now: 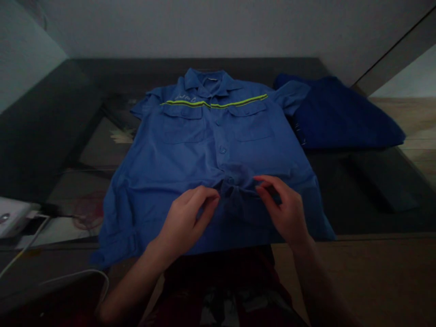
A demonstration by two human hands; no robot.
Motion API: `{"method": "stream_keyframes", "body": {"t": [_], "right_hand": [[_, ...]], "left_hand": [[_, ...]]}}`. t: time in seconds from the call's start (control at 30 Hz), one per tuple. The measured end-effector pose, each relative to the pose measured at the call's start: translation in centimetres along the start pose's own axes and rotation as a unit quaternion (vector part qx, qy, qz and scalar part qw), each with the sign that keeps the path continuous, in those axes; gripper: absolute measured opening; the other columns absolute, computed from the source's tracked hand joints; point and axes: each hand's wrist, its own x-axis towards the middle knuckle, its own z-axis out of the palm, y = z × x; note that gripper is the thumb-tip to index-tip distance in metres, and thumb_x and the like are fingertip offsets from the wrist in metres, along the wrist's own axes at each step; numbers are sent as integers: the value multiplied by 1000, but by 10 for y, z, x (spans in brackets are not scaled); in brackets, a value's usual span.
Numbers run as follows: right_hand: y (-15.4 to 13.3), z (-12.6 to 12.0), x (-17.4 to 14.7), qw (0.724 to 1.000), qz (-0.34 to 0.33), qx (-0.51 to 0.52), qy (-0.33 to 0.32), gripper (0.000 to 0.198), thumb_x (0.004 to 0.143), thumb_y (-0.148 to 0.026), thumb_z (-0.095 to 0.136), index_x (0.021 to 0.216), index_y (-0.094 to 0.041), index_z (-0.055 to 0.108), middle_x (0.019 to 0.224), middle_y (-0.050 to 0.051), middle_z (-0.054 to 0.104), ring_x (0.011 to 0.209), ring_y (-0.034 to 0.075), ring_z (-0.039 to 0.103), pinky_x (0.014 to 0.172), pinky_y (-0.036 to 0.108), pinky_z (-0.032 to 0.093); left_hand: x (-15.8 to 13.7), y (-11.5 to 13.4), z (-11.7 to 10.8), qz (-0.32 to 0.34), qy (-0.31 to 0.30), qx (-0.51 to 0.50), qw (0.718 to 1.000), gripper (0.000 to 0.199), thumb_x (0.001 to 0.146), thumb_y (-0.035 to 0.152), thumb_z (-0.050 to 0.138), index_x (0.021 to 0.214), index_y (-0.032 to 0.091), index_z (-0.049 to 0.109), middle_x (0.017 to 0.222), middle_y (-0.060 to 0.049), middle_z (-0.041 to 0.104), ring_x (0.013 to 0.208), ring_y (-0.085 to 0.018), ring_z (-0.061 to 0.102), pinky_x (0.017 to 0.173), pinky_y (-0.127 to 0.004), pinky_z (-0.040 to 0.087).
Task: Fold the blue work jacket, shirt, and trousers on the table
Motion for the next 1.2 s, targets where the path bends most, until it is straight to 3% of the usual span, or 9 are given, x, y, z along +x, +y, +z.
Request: {"method": "stream_keyframes", "body": {"t": [0.2, 0.37, 0.5, 0.63, 0.77, 0.93, 1.0, 1.2], "right_hand": [[20, -53, -41, 991, 10, -109, 77, 21, 88, -35, 56, 103, -22, 63, 88, 4, 64, 74, 18, 60, 72, 33, 49], [47, -85, -76, 982, 8, -182, 46, 34, 84, -46, 58, 108, -23, 62, 103, 9, 60, 87, 23, 58, 76, 38, 50], [65, -87, -91, 979, 8, -201, 7, 44, 81, -47, 56, 119, -23, 57, 113, 12, 53, 103, 29, 53, 87, 46, 46], [76, -83, -92, 980, 20, -196, -10, 47, 79, -34, 54, 125, -24, 52, 119, 12, 47, 115, 30, 48, 93, 46, 44], [82, -82, -87, 984, 39, -173, -22, 50, 75, -24, 53, 125, -23, 52, 116, 11, 51, 108, 28, 53, 90, 45, 47], [76, -79, -81, 986, 118, -105, 53, 48, 75, -23, 57, 123, -24, 54, 107, 10, 57, 91, 26, 60, 81, 45, 51], [72, -84, -79, 985, 147, -66, 65, 49, 74, -22, 62, 122, -25, 55, 108, 11, 57, 88, 25, 61, 77, 42, 53], [71, -112, -73, 975, 192, -48, 105, 56, 68, -18, 68, 122, -29, 57, 110, 14, 59, 78, 23, 66, 67, 35, 55]], "left_hand": [[-55, -26, -43, -54, 43, 115, 991, 14, 91, 24, 46, 95, 21, 59, 88, -2, 66, 82, -16, 62, 77, -25, 48], [-107, -60, -72, -74, 23, 194, 978, 17, 89, 32, 50, 101, 23, 58, 99, -4, 65, 92, -20, 62, 86, -33, 49], [-136, -80, -76, -54, -39, 231, 971, 34, 82, 36, 57, 114, 25, 58, 122, -8, 59, 110, -27, 56, 95, -43, 45], [-149, -88, -68, -68, -53, 240, 967, 42, 81, 22, 50, 123, 26, 54, 133, -9, 51, 120, -27, 50, 100, -47, 41], [-150, -89, -69, -86, -44, 220, 971, 45, 77, 16, 49, 120, 26, 57, 128, -8, 54, 116, -27, 51, 99, -46, 43], [-148, -85, -86, -126, -53, 136, 981, 44, 78, 7, 41, 113, 25, 61, 114, -3, 61, 108, -22, 57, 96, -40, 46], [-146, -86, -94, -142, -21, 99, 985, 42, 79, 6, 39, 107, 27, 62, 108, 0, 62, 103, -20, 59, 94, -37, 46], [-141, -83, -112, -174, 178, 130, 960, 19, 82, 17, 49, 93, 28, 59, 101, 4, 59, 100, -21, 57, 91, -40, 47]]}}
